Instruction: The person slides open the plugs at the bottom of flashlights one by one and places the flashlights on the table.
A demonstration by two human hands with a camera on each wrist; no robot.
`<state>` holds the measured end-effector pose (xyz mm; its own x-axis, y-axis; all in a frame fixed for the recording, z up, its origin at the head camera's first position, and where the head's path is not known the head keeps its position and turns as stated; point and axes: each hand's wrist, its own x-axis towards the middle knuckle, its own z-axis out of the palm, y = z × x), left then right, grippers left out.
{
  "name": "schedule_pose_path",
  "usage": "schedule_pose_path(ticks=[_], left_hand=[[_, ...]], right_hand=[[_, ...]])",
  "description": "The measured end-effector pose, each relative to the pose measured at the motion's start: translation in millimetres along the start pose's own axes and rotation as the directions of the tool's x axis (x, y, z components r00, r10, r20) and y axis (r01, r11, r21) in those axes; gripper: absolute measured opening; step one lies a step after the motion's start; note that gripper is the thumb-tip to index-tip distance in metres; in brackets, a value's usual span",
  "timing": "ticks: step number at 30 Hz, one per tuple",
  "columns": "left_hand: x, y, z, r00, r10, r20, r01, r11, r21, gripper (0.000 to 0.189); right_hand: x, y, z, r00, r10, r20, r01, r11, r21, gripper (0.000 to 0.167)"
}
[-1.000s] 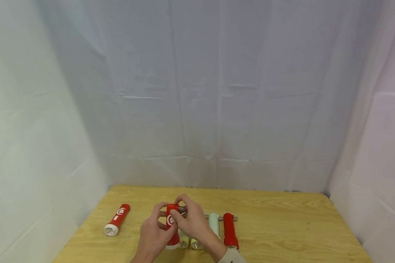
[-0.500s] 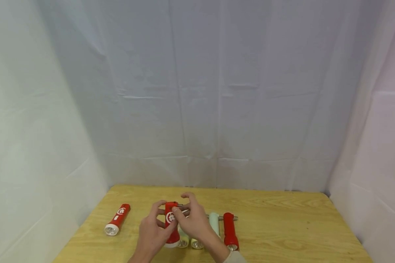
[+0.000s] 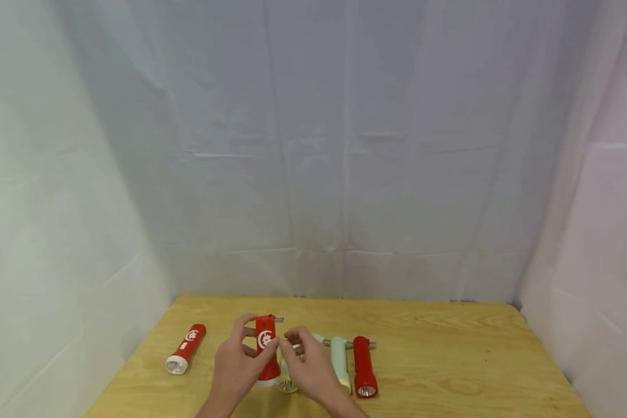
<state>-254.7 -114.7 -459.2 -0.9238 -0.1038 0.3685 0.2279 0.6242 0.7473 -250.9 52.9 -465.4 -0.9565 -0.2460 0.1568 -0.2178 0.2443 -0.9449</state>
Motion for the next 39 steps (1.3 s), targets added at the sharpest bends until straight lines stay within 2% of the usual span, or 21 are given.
schedule_pose_path(ticks=[7, 16, 25, 34, 39], left_hand=[[2.2, -1.7, -3.1, 1.0, -0.017, 0.001, 0.017, 1.0, 0.011, 0.055], [4.7, -8.7, -6.6, 0.998, -0.057, -0.006, 0.058, 0.998, 0.029, 0.054], [6.6, -15.4, -9.3, 0.997, -0.08, 0.008, 0.079, 0.995, 0.056, 0.055], [7.7, -21.1, -10.2, 0.997, -0.08, 0.002, 0.079, 0.995, 0.063, 0.055], [9.4, -23.3, -9.9, 0.996, -0.091, -0.002, 0.09, 0.993, 0.07, 0.055]], right_hand=[[-12.6, 0, 13, 0.993, 0.056, 0.101, -0.061, 0.997, 0.046, 0.04], [-18.4, 0, 28, 0.992, 0.077, 0.101, -0.078, 0.997, 0.0, 0.042], [-16.6, 5, 39, 0.981, 0.095, 0.168, -0.098, 0.995, 0.008, 0.048], [-20.2, 11, 49, 0.989, -0.028, 0.144, 0.034, 0.998, -0.043, 0.055], [-20.2, 11, 50, 0.988, -0.053, 0.145, 0.062, 0.997, -0.055, 0.055]])
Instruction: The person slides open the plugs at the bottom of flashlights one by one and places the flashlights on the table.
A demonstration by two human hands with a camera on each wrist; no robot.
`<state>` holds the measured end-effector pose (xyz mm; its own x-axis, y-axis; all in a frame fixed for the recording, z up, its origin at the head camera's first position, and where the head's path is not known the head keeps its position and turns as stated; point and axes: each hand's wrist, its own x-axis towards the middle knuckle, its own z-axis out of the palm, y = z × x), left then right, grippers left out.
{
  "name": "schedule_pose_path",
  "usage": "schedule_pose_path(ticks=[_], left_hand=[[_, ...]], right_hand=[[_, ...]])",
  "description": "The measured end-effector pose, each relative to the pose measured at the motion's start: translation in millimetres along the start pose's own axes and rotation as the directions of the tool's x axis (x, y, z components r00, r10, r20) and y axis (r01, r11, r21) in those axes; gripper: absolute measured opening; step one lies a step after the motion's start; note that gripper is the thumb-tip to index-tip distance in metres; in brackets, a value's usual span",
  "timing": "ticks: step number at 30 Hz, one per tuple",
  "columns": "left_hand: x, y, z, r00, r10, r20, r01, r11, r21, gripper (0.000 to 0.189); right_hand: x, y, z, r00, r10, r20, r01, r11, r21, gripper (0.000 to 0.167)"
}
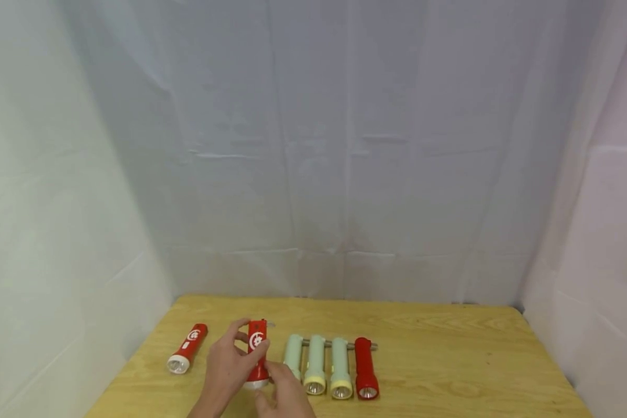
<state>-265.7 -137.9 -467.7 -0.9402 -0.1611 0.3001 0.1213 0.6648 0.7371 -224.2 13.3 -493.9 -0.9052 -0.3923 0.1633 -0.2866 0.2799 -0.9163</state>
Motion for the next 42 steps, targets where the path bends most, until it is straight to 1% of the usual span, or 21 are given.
schedule_pose_path(ticks=[4, 8, 12, 15, 18, 22, 24, 29, 32, 37, 40, 42], left_hand=[[3.8, 0.4, -1.9, 1.0, -0.015, -0.001, 0.015, 1.0, 0.018, 0.056], [6.7, -0.4, -0.6, 1.0, -0.021, -0.004, 0.021, 0.999, 0.035, 0.057], [11.3, -1.7, 1.1, 1.0, -0.028, 0.005, 0.028, 0.998, 0.057, 0.058], [14.9, -2.9, 3.0, 1.0, -0.027, 0.009, 0.026, 0.997, 0.077, 0.058], [16.6, -5.1, 5.8, 0.999, -0.028, 0.018, 0.027, 0.996, 0.08, 0.057], [19.3, -7.4, 8.9, 0.997, -0.059, 0.045, 0.056, 0.996, 0.074, 0.057], [20.3, -8.4, 9.9, 0.996, -0.074, 0.055, 0.069, 0.995, 0.077, 0.059], [22.1, -12.2, 12.0, 0.992, -0.11, 0.063, 0.104, 0.991, 0.087, 0.06], [22.7, -15.7, 13.5, 0.99, -0.125, 0.065, 0.118, 0.988, 0.103, 0.06], [25.2, -21.4, 15.3, 0.994, -0.097, 0.056, 0.089, 0.988, 0.123, 0.059], [25.8, -24.7, 16.9, 0.994, -0.086, 0.062, 0.078, 0.989, 0.128, 0.058], [26.2, -26.8, 18.2, 0.994, -0.087, 0.073, 0.077, 0.989, 0.127, 0.058]], right_hand=[[3.3, -1, 1, 1.0, -0.011, 0.009, 0.011, 0.999, -0.04, 0.056], [3.9, 0, 3, 1.0, -0.023, 0.016, 0.024, 0.998, -0.063, 0.058], [6.0, 0, 3, 0.999, -0.003, 0.033, 0.006, 0.997, -0.077, 0.061], [9.4, 2, 2, 0.998, 0.015, 0.061, -0.008, 0.994, -0.111, 0.063], [10.2, 4, 2, 0.998, -0.012, 0.058, 0.021, 0.989, -0.146, 0.062], [9.2, 3, 3, 0.999, -0.035, 0.033, 0.041, 0.981, -0.188, 0.061], [9.3, 2, 3, 0.999, -0.027, 0.03, 0.032, 0.979, -0.203, 0.06], [9.7, 4, 7, 1.0, -0.014, 0.027, 0.019, 0.976, -0.217, 0.059], [10.1, 4, 10, 0.999, -0.033, 0.025, 0.038, 0.969, -0.245, 0.058], [12.2, 5, 14, 1.0, -0.02, 0.023, 0.025, 0.973, -0.23, 0.058], [13.3, 5, 16, 0.999, 0.013, 0.031, -0.007, 0.981, -0.192, 0.059], [13.9, 5, 17, 0.999, 0.015, 0.035, -0.008, 0.982, -0.19, 0.058]])
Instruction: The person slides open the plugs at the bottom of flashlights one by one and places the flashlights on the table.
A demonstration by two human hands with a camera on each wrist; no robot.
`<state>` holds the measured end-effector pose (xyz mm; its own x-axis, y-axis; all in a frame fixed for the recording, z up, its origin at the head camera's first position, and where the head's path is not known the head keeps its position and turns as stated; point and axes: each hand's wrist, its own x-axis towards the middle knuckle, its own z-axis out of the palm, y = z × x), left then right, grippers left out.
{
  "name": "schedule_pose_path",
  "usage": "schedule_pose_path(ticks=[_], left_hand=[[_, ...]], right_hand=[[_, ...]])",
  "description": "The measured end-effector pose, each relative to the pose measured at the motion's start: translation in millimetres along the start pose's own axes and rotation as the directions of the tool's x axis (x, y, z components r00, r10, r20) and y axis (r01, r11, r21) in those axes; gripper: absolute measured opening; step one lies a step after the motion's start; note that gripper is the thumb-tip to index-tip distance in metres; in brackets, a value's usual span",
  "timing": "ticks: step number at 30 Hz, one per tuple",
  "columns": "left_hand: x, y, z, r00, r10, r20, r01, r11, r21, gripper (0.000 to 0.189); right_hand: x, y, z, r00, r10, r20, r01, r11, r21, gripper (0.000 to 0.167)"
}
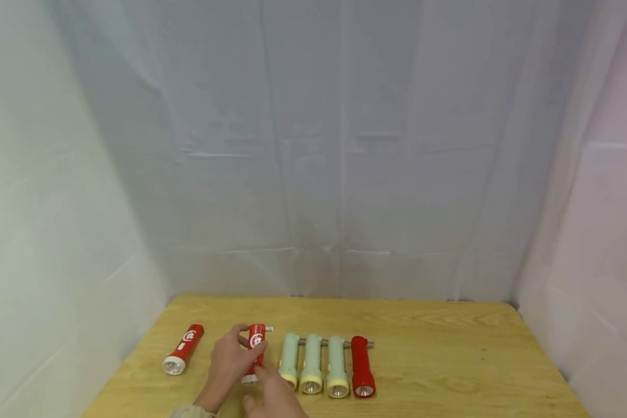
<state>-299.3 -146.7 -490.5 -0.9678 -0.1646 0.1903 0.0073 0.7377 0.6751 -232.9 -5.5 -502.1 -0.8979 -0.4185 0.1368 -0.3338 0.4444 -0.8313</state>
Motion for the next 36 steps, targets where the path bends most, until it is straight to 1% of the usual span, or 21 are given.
schedule_pose_path(ticks=[6, 8, 9, 12, 15, 16, 19, 22, 25, 35, 36], left_hand=[[3.3, -4.7, 5.2, 1.0, 0.003, 0.009, -0.003, 1.0, 0.002, 0.057], [4.2, -5.7, 5.8, 1.0, 0.0, 0.014, 0.0, 1.0, 0.001, 0.058], [4.6, -6.0, 6.0, 1.0, -0.003, 0.018, 0.003, 1.0, 0.001, 0.058], [6.4, -7.3, 8.0, 0.999, -0.014, 0.032, 0.014, 1.0, 0.001, 0.058], [8.6, -8.5, 10.6, 0.999, -0.019, 0.045, 0.019, 1.0, -0.002, 0.056], [9.4, -9.0, 11.4, 0.998, -0.021, 0.051, 0.021, 1.0, -0.003, 0.056], [10.1, -10.5, 12.3, 0.998, -0.025, 0.064, 0.025, 1.0, 0.001, 0.055], [11.1, -11.6, 13.1, 0.997, -0.037, 0.071, 0.036, 0.999, 0.013, 0.056], [12.6, -11.2, 13.5, 0.997, -0.031, 0.076, 0.029, 0.999, 0.029, 0.057], [14.8, -13.9, 19.3, 0.998, -0.013, 0.066, 0.011, 0.999, 0.037, 0.057], [15.2, -14.5, 20.6, 0.998, -0.015, 0.065, 0.012, 0.999, 0.037, 0.057]], right_hand=[[3.8, 1, 1, 1.0, -0.011, 0.014, 0.01, 1.0, 0.01, 0.057], [5.9, 1, 2, 0.999, 0.012, 0.03, -0.013, 1.0, 0.027, 0.058], [7.0, 1, 2, 0.998, 0.028, 0.048, -0.029, 0.999, 0.015, 0.059], [10.4, 1, 4, 0.994, 0.082, 0.074, -0.085, 0.996, 0.034, 0.06], [13.5, 0, 4, 0.989, 0.124, 0.077, -0.127, 0.991, 0.038, 0.06], [14.2, 0, 4, 0.989, 0.131, 0.066, -0.135, 0.989, 0.056, 0.06], [14.8, -2, 5, 0.987, 0.152, 0.061, -0.155, 0.986, 0.058, 0.059], [15.1, -3, 7, 0.983, 0.173, 0.064, -0.177, 0.981, 0.075, 0.058], [16.8, -2, 8, 0.978, 0.197, 0.073, -0.204, 0.974, 0.095, 0.058], [22.3, 4, 8, 0.973, 0.207, 0.102, -0.219, 0.967, 0.127, 0.055], [22.7, 5, 8, 0.97, 0.216, 0.113, -0.229, 0.967, 0.114, 0.055]])
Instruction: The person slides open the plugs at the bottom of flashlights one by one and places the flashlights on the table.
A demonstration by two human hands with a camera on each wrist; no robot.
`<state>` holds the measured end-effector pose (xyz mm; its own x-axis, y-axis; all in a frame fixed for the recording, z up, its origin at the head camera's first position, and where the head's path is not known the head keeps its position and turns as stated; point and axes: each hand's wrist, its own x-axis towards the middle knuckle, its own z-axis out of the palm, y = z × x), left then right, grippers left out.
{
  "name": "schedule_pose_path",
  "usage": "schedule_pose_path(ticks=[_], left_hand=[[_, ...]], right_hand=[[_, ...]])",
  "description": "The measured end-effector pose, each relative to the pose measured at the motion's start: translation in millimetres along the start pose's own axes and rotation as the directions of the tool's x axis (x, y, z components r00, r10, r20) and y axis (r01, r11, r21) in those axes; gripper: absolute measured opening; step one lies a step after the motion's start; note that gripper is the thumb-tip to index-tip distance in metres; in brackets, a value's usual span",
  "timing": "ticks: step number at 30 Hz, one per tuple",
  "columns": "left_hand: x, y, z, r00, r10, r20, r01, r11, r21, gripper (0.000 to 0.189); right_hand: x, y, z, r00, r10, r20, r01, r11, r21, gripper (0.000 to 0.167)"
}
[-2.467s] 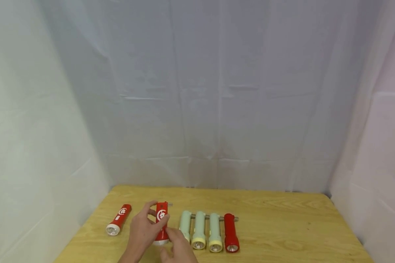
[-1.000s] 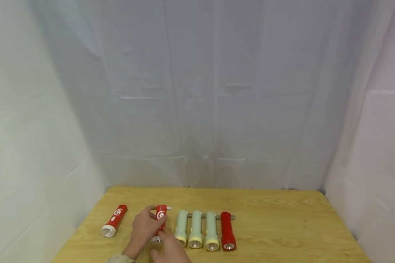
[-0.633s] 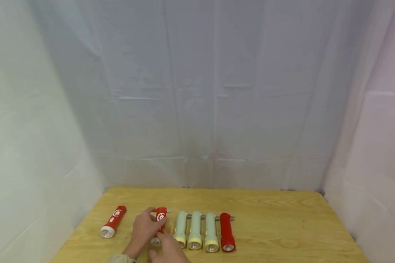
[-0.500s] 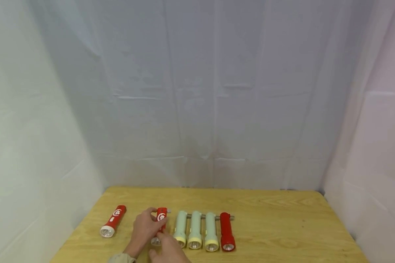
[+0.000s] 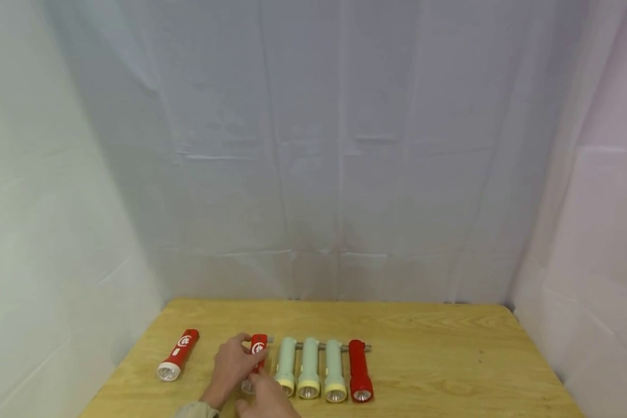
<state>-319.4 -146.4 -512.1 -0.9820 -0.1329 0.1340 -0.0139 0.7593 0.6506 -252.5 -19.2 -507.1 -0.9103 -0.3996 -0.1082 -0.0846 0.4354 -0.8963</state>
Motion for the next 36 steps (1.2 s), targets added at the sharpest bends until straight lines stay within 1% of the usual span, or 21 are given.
schedule_pose_path(ticks=[3, 5, 7, 9, 12, 14, 16, 21, 24, 26, 27, 28, 29, 31, 32, 35, 36], left_hand=[[1.3, -2.8, 3.6, 1.0, 0.004, -0.002, -0.004, 1.0, 0.003, 0.055], [2.4, -4.0, 5.6, 1.0, 0.0, -0.004, 0.0, 1.0, 0.008, 0.056], [3.2, -4.1, 6.8, 1.0, 0.003, -0.004, -0.003, 1.0, 0.011, 0.056], [3.6, -3.4, 7.1, 1.0, 0.014, -0.008, -0.014, 1.0, 0.014, 0.056], [3.9, -3.5, 7.4, 1.0, 0.021, -0.02, -0.02, 0.999, 0.024, 0.055], [4.0, -3.7, 7.7, 0.999, 0.026, -0.03, -0.025, 0.999, 0.039, 0.055], [4.5, -4.2, 8.3, 0.999, 0.019, -0.032, -0.018, 0.999, 0.048, 0.055], [6.0, -3.4, 9.8, 1.0, 0.018, -0.021, -0.017, 0.999, 0.045, 0.055], [5.8, -3.2, 10.4, 1.0, 0.014, -0.008, -0.013, 0.999, 0.038, 0.053], [5.3, -3.2, 10.7, 1.0, 0.011, 0.002, -0.011, 0.999, 0.032, 0.052], [5.0, -3.3, 10.9, 1.0, 0.007, 0.005, -0.007, 0.999, 0.033, 0.051], [4.8, -3.7, 11.3, 1.0, 0.007, 0.007, -0.007, 0.999, 0.033, 0.051], [4.4, -3.8, 11.4, 1.0, 0.007, 0.007, -0.007, 0.999, 0.035, 0.051], [3.5, -4.1, 11.5, 1.0, 0.015, 0.001, -0.015, 0.999, 0.04, 0.051], [3.1, -3.9, 11.4, 1.0, 0.017, -0.001, -0.017, 0.999, 0.039, 0.051], [2.1, -3.5, 11.7, 1.0, 0.02, -0.001, -0.02, 0.999, 0.03, 0.051], [1.8, -3.2, 11.8, 1.0, 0.023, -0.001, -0.023, 0.999, 0.028, 0.051]], right_hand=[[3.8, 4, 1, 1.0, 0.013, 0.009, -0.013, 1.0, 0.009, 0.055], [9.7, 12, 3, 0.999, 0.025, 0.021, -0.025, 1.0, 0.007, 0.055], [19.0, 25, 7, 1.0, 0.011, 0.013, -0.012, 1.0, 0.021, 0.056], [30.8, 44, 11, 1.0, 0.0, 0.013, -0.001, 1.0, 0.014, 0.056], [48.3, 70, 19, 1.0, 0.008, 0.015, -0.008, 1.0, 0.021, 0.055], [52.7, 76, 21, 1.0, 0.018, 0.022, -0.019, 1.0, 0.024, 0.055], [51.0, 73, 20, 0.999, 0.045, 0.027, -0.046, 0.999, 0.022, 0.056], [26.8, 40, 10, 0.999, 0.047, 0.009, -0.046, 0.998, -0.035, 0.058], [13.5, 20, 3, 1.0, 0.025, 0.009, -0.025, 1.0, -0.006, 0.059], [8.8, 12, 0, 1.0, 0.023, 0.017, -0.022, 1.0, -0.008, 0.06], [7.3, 10, -1, 1.0, 0.023, 0.021, -0.023, 1.0, 0.007, 0.061], [7.0, 9, -1, 1.0, 0.015, 0.023, -0.016, 1.0, 0.016, 0.061], [7.3, 10, -1, 0.999, 0.024, 0.03, -0.024, 1.0, -0.001, 0.062], [11.2, 17, 2, 0.999, 0.013, 0.03, -0.013, 1.0, -0.02, 0.063], [13.4, 21, 3, 0.999, 0.017, 0.027, -0.016, 0.999, -0.032, 0.063], [25.1, 41, 9, 1.0, 0.017, 0.023, -0.017, 1.0, -0.021, 0.065], [28.3, 45, 11, 1.0, 0.004, 0.018, -0.004, 1.0, -0.009, 0.065]])
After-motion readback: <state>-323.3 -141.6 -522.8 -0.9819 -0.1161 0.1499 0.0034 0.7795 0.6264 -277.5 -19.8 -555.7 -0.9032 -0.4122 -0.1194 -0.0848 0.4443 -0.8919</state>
